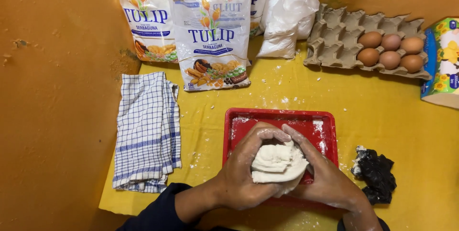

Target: Kneading a large mass of white dough in a red plastic tray on a yellow table

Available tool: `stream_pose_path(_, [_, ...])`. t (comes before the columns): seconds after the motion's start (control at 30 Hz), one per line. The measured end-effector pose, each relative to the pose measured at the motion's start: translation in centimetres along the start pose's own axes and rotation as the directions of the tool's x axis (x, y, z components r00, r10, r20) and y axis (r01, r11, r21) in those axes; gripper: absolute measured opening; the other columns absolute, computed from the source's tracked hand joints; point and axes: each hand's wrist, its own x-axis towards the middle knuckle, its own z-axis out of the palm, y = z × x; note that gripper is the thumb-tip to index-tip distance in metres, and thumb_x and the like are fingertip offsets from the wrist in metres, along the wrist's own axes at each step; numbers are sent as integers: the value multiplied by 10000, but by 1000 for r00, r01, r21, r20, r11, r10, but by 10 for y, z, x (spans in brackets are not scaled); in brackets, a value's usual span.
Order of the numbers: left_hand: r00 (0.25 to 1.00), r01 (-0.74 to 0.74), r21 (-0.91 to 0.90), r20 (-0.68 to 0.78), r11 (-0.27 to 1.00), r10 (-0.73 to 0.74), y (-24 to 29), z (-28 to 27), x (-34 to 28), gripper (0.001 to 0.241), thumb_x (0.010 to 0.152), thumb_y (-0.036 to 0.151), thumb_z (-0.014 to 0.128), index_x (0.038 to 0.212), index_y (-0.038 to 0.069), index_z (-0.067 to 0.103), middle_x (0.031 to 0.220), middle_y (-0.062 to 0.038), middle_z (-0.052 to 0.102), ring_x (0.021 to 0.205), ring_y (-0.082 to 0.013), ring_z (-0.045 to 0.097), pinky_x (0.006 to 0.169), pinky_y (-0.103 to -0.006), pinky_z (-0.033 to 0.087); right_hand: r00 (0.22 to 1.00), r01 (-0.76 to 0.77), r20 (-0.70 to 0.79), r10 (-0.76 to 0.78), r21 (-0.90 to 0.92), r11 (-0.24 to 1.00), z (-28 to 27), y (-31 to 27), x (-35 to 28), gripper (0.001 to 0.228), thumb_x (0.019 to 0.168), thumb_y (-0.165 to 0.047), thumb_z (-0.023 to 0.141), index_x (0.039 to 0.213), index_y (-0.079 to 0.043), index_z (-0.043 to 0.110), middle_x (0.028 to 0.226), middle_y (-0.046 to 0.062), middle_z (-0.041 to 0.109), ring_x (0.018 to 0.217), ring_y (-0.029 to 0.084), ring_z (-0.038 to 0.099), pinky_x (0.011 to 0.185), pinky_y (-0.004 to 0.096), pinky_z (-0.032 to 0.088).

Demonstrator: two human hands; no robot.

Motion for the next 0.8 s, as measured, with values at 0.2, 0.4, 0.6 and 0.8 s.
stream_pose_path(0.2, [950,-120,315,310,942,17,-5,6,3,691,858,217,720,1399,-20,361,1261,-240,415,1166,-399,458,999,-526,460,899,354,163,-406,273,894,-27,23,-10,1408,675,-720,857,1630,-82,43,1744,78,122,1588,198,178,1233,392,190])
stream_pose_path(0.4, [923,-254,571,384,781,20,-27,15,-7,924,868,350,803,1496,-42,252,1403,-302,395,1266,-450,463,1160,-657,293,997,-78,-19,81,132,988,1,28,-7,1277,460,-683,816,1557,-193,383,1316,72,807,1166,205,811,983,356,620])
stream_pose_path(0.6, [905,40,392,375,919,-199,-22,-26,-3,841,948,656,473,1596,155,280,1711,-250,125,1622,-429,29,1236,-689,41,987,-105,-117,110,49,993,13,8,-9,1251,535,-377,985,1594,-306,322,1608,-84,520,1405,100,552,1107,315,451])
stream_pose_path(0.8, [731,269,627,361,731,-579,-33,-32,-1,1307,698,755,665,1593,-54,161,1660,-292,192,1540,-417,191,1225,-471,173,964,-253,-127,235,-147,956,17,10,-9,1348,604,-386,974,1629,-481,104,1724,-73,227,1484,178,473,1093,395,509])
